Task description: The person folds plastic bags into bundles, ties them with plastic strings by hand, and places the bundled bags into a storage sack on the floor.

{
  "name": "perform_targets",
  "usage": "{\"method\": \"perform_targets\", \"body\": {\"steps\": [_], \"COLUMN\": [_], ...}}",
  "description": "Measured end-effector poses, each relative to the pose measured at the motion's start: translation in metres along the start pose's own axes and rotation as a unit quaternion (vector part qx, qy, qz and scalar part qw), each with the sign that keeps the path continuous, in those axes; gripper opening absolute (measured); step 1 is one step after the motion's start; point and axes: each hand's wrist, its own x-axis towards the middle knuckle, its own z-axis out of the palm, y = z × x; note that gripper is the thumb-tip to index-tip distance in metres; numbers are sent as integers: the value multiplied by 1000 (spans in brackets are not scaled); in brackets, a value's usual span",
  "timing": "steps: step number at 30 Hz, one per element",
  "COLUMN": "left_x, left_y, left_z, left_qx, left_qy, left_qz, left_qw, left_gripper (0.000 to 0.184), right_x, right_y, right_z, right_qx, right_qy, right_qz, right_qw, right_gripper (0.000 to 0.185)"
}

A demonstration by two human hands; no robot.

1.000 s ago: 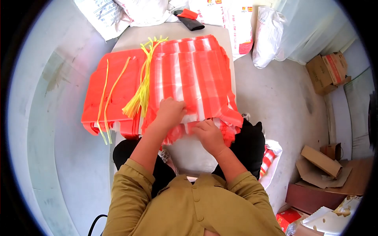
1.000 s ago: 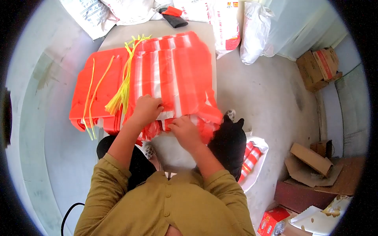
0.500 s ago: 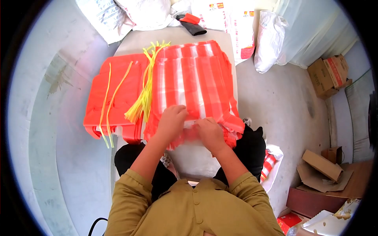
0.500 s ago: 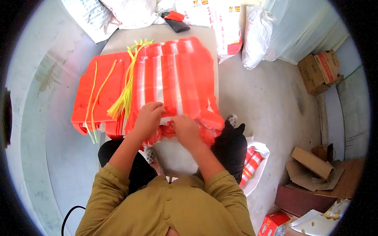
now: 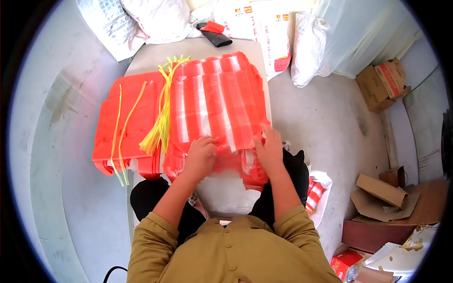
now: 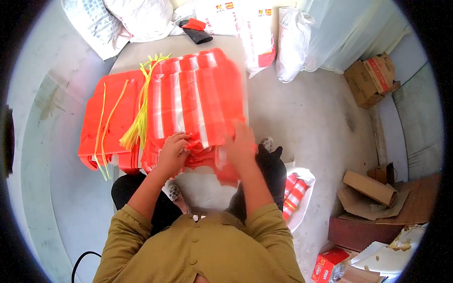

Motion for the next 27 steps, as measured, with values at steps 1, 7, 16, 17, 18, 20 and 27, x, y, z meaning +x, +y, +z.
{"method": "perform_targets", "body": {"steps": [1,7,16,17,18,20,27], "left_x": [0,1,3,3,3,3,1], "left_y": [-1,-9,-13,-14,-16,-18,-19], "left_z": [1,7,6,6,8,10,14], "left_qx": [-9,-44,-145,-154,-163,-169,-149], "left_qy": [0,19,-4,-8,-11,-14,13], "left_qz": [-4,-22,-101,-105,-109,-109,-74], "left_qw": [1000,999,984,982,981,980,986], "left_gripper": [25,22,23,23,23,23,22], "right_x": [1,7,11,12,11,11,-9], "right_y": [10,22,28,28,29,28,17], "right_z": [-7,-17,-9,-9,-9,-10,-41], "right_qx": [44,42,116,145,155,174,143], "right_qy": [-29,-106,-128,-139,-145,-157,-242], "right_qz": [43,76,101,95,97,102,125], "right_qw": [998,991,980,975,972,967,951], "right_gripper": [48,55,54,55,56,59,65]}}
